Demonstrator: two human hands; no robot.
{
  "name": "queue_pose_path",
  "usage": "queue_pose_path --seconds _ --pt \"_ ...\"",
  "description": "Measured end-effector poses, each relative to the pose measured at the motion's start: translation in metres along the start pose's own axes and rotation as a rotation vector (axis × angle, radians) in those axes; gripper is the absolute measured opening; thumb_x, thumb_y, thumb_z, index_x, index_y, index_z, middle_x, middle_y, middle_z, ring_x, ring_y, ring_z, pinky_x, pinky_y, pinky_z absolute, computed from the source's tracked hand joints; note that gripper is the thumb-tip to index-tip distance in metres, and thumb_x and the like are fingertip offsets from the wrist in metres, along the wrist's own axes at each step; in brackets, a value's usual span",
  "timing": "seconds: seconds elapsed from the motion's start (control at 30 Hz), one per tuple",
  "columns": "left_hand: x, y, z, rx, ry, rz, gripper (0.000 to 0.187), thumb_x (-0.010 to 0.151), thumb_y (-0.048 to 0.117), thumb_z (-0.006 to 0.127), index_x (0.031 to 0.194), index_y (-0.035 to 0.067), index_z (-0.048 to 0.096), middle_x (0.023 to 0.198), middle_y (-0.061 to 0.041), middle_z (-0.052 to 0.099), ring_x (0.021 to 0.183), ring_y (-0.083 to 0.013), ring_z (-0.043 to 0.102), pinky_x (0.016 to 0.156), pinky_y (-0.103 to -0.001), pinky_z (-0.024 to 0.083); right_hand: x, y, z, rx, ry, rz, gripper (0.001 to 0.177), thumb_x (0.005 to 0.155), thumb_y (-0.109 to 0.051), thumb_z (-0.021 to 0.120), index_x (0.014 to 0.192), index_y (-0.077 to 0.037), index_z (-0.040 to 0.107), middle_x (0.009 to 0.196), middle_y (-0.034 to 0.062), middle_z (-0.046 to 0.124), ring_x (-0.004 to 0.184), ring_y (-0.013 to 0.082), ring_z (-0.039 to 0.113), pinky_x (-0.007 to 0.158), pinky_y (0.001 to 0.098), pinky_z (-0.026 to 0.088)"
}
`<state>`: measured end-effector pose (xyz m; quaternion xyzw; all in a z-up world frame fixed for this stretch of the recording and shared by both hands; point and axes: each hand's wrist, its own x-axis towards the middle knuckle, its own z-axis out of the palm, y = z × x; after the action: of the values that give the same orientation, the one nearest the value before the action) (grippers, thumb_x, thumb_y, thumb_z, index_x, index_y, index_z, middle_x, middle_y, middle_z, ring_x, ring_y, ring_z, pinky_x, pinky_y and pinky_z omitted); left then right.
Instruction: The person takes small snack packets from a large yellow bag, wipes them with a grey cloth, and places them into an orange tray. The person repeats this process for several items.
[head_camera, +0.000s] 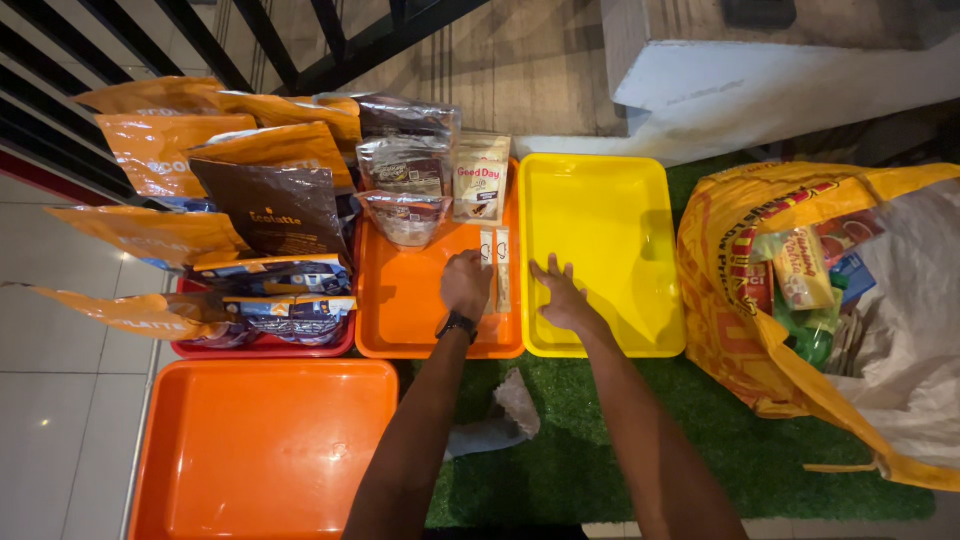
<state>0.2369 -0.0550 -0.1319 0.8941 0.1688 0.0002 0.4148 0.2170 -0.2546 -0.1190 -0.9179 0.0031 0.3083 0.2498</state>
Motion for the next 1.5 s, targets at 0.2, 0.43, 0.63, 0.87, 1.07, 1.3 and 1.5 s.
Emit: queue_pose_path --seconds 0.2,0.43,0.63,0.87,1.07,1.3,1.5 --pt "0.006 0.002 -0.001 0.039 -0.015 -0.035 0.030 0.076 0.026 0.083 0.103 0.015 0.077 0.107 -0.012 0.073 0.094 -0.0348 0.070 0.082 -0.045 0.057 0.002 -0.001 -0.001 0.019 0.000 0.007 0.101 0.083 -0.005 0.076 0.161 -0.039 0.021 0.174 0.0026 -0.004 0.159 0.0365 -0.003 0.118 0.0724 0.015" --pt "0.009 0.001 -0.002 0.020 -0.107 -0.070 0.033 0.079 0.029 0.082 0.109 0.017 0.077 0.104 -0.011 0.075 0.094 -0.0328 0.072 0.082 -0.043 0.058 0.001 0.000 0.001 0.045 0.010 0.006 0.102 0.083 -0.003 0.074 0.161 -0.040 0.021 0.174 0.0022 -0.005 0.159 0.0371 -0.005 0.118 0.0737 0.012" --pt "0.005 0.004 -0.001 -0.034 -0.052 -0.042 0.037 0.074 0.026 0.083 0.109 0.016 0.076 0.101 -0.008 0.076 0.092 -0.0303 0.073 0.080 -0.042 0.058 0.004 0.005 0.003 0.023 -0.004 0.010 0.101 0.082 -0.005 0.074 0.161 -0.040 0.021 0.174 0.0023 -0.005 0.159 0.0373 -0.004 0.117 0.0736 0.015" --pt "0.004 0.005 0.000 -0.047 -0.051 -0.030 0.037 0.073 0.027 0.085 0.107 0.015 0.076 0.098 -0.006 0.077 0.092 -0.0282 0.073 0.080 -0.041 0.058 0.003 0.006 0.002 0.037 0.007 0.001 0.101 0.083 -0.005 0.075 0.161 -0.040 0.022 0.174 0.0020 -0.004 0.159 0.0364 -0.004 0.118 0.0731 0.015" --pt "0.007 -0.001 0.002 -0.069 -0.055 -0.039 0.037 0.074 0.026 0.084 0.108 0.015 0.076 0.097 -0.004 0.077 0.092 -0.0263 0.073 0.081 -0.040 0.058 0.002 -0.001 0.002 -0.016 -0.007 0.029 0.100 0.085 -0.010 0.076 0.161 -0.040 0.019 0.173 0.0014 -0.005 0.159 0.0361 -0.004 0.118 0.0725 0.016" --pt "0.004 0.005 -0.003 -0.058 -0.049 -0.038 0.033 0.073 0.029 0.085 0.101 0.016 0.075 0.089 -0.004 0.074 0.086 -0.0277 0.072 0.077 -0.042 0.058 0.002 0.000 0.002 0.009 -0.009 0.032 0.101 0.085 -0.007 0.075 0.161 -0.041 0.019 0.173 0.0013 -0.006 0.159 0.0353 -0.006 0.119 0.0716 0.014" --pt "0.003 0.012 -0.010 -0.030 -0.085 -0.058 0.028 0.075 0.029 0.084 0.097 0.015 0.075 0.088 -0.005 0.074 0.088 -0.0295 0.072 0.078 -0.043 0.057 0.003 0.002 0.002 0.022 -0.003 0.016 0.101 0.083 -0.006 0.075 0.161 -0.040 0.020 0.174 0.0015 -0.006 0.159 0.0359 -0.005 0.118 0.0729 0.014"
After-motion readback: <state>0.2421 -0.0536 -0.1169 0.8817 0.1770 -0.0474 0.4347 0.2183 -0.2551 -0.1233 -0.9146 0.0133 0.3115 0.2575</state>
